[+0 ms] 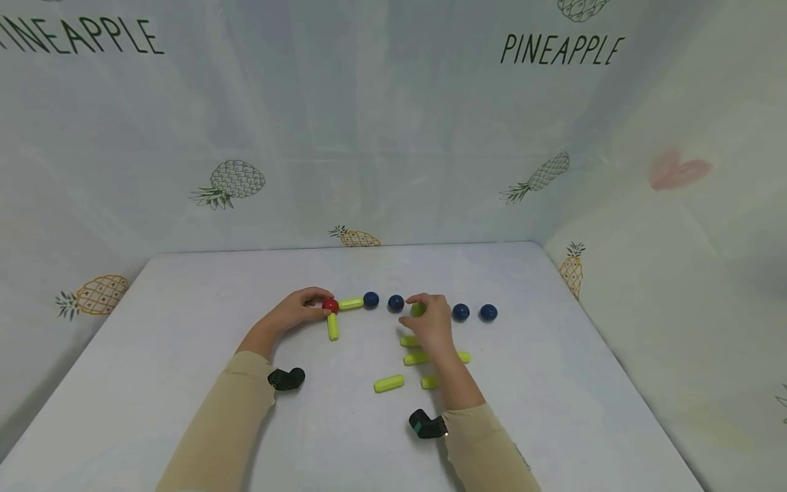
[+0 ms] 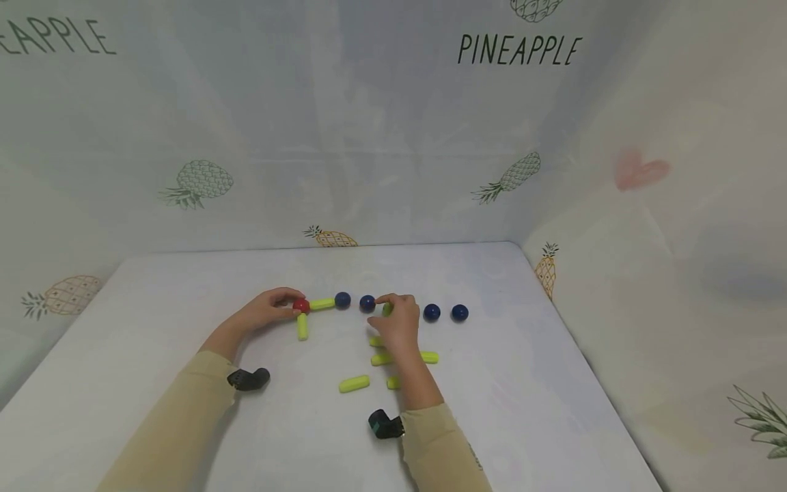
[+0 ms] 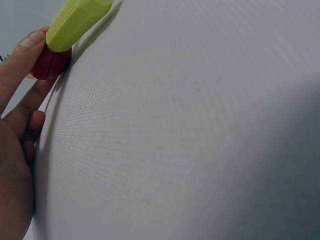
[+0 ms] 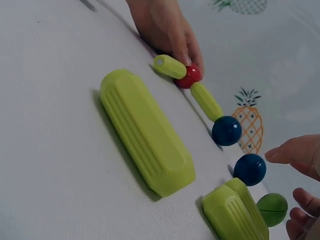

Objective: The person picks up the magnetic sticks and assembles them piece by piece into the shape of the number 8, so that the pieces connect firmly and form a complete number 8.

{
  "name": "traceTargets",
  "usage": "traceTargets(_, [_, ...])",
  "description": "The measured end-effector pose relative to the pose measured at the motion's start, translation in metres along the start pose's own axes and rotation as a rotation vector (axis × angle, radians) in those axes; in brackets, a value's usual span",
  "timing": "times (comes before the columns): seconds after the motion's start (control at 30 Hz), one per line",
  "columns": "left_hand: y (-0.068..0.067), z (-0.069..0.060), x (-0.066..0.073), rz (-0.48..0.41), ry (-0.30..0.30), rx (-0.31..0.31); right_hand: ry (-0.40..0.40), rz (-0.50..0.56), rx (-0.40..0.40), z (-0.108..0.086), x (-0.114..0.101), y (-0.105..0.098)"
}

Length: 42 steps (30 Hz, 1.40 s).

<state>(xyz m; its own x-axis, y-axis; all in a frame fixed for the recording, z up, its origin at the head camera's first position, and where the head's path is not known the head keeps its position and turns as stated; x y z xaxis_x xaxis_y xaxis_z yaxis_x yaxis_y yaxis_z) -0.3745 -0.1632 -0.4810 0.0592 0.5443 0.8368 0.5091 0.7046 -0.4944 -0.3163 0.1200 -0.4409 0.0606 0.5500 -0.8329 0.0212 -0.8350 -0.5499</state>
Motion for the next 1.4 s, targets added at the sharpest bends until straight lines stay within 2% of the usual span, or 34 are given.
traceTargets(0.13, [0.001, 0.000, 0.000, -0.001, 0.008, -0.003, 0.027, 0.001, 0.004, 0.003, 0.005, -0.002])
traceTargets(0.33, [0.002, -0.001, 0.002, -0.009, 0.027, -0.010, 0.039, -0.012, -0.034, 0.007, 0.009, 0.001])
traceTargets(0.73, [0.003, 0.000, 0.004, 0.004, 0.015, -0.008, 0.088, -0.057, -0.092, 0.012, 0.016, 0.005])
traceTargets(0.9, [0.002, 0.001, 0.001, -0.002, -0.010, 0.001, 0.102, -0.068, -0.102, 0.013, 0.017, 0.004])
traceTargets(1.4, [0.000, 0.003, -0.005, -0.008, -0.015, 0.008, 0.127, 0.015, -0.125, 0.014, 0.019, 0.005])
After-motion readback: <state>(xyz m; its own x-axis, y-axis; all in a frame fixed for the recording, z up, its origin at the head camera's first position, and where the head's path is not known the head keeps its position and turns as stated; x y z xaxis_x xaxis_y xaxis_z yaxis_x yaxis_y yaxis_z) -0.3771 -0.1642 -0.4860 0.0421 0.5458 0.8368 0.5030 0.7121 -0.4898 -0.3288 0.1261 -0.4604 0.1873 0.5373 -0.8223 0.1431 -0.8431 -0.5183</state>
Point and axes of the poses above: each hand's wrist, its own z-axis towards the middle knuckle, its own y-axis out of the palm, x = y × z, the point moved 9 cm from there along z, towards the middle knuckle, and after that the axes turned 10 degrees about -x, right-handed, at the moved point
